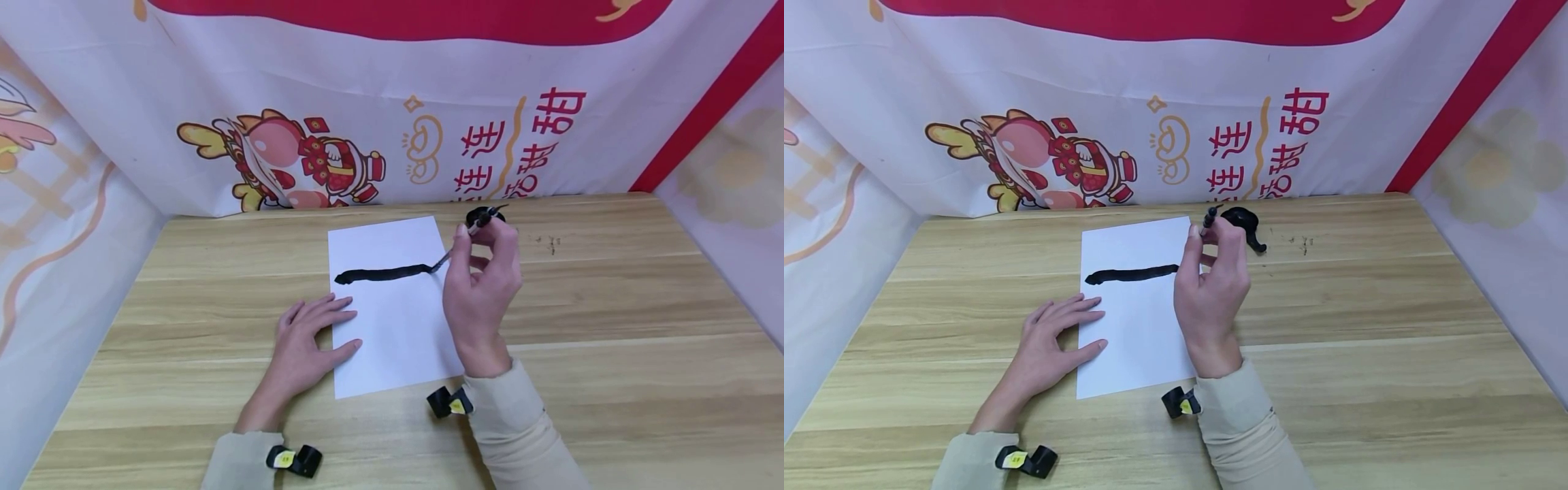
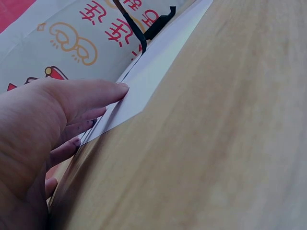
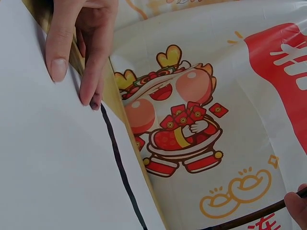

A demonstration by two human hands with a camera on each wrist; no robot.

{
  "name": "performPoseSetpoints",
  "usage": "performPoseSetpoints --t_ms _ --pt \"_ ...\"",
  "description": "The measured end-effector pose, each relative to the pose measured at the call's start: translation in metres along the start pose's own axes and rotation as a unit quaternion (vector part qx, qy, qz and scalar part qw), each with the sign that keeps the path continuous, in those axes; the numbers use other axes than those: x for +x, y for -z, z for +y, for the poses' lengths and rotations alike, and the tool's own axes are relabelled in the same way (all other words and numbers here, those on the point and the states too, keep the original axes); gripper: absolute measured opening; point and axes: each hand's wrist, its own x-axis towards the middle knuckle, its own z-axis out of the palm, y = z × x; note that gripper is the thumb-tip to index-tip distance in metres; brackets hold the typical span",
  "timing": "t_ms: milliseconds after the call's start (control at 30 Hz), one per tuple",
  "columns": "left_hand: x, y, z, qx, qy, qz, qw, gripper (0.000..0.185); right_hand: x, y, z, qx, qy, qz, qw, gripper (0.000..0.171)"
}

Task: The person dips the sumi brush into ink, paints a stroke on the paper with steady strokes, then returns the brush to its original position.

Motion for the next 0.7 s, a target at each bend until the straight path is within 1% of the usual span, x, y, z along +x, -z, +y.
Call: performPoseSetpoints --t_ms 700 --pt "0.0004 0.0000 0.0003 0.002 -0.004 0.001 1.0000 0.041 0.0013 -0.0002 0.0025 0.003 0.001 0.011 1.000 0.017"
